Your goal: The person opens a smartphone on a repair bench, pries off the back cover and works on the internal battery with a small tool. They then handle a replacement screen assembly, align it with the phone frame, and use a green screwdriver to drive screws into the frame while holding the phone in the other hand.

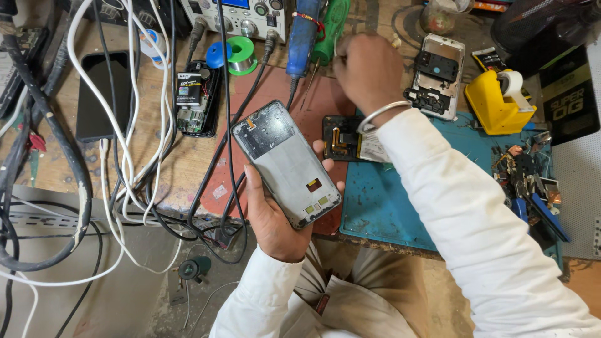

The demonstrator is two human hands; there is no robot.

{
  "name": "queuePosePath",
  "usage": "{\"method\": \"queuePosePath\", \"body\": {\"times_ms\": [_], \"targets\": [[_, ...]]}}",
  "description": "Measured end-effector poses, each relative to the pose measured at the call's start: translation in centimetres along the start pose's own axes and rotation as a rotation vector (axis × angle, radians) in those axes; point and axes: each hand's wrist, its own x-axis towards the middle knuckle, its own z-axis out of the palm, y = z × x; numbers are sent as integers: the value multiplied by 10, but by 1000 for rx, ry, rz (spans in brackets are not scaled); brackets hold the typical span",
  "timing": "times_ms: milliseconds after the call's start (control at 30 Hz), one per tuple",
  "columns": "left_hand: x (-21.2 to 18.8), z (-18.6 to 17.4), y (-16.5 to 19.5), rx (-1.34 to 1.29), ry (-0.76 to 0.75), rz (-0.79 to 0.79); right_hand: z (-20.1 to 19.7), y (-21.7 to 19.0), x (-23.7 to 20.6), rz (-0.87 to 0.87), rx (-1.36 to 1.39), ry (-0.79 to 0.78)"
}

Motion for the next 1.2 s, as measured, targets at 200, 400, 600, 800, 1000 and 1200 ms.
{"method": "queuePosePath", "body": {"times_ms": [200,400,600,800,1000,1200], "targets": [[0,2,0,39,1,3,-40,31,-15,440,945,-234],[0,4,0,23,-13,8,-63,18,-20,468,1024,-219],[-1,3,0,-17,-35,43,-54,-32,-5,-106,591,52],[-11,-1,-6,-110,2,169,3,-111,17,-535,311,99],[-10,1,-14,-78,142,422,35,-155,37,-831,107,279],[-9,-2,-16,-110,207,446,42,-157,32,-882,128,42]]}}
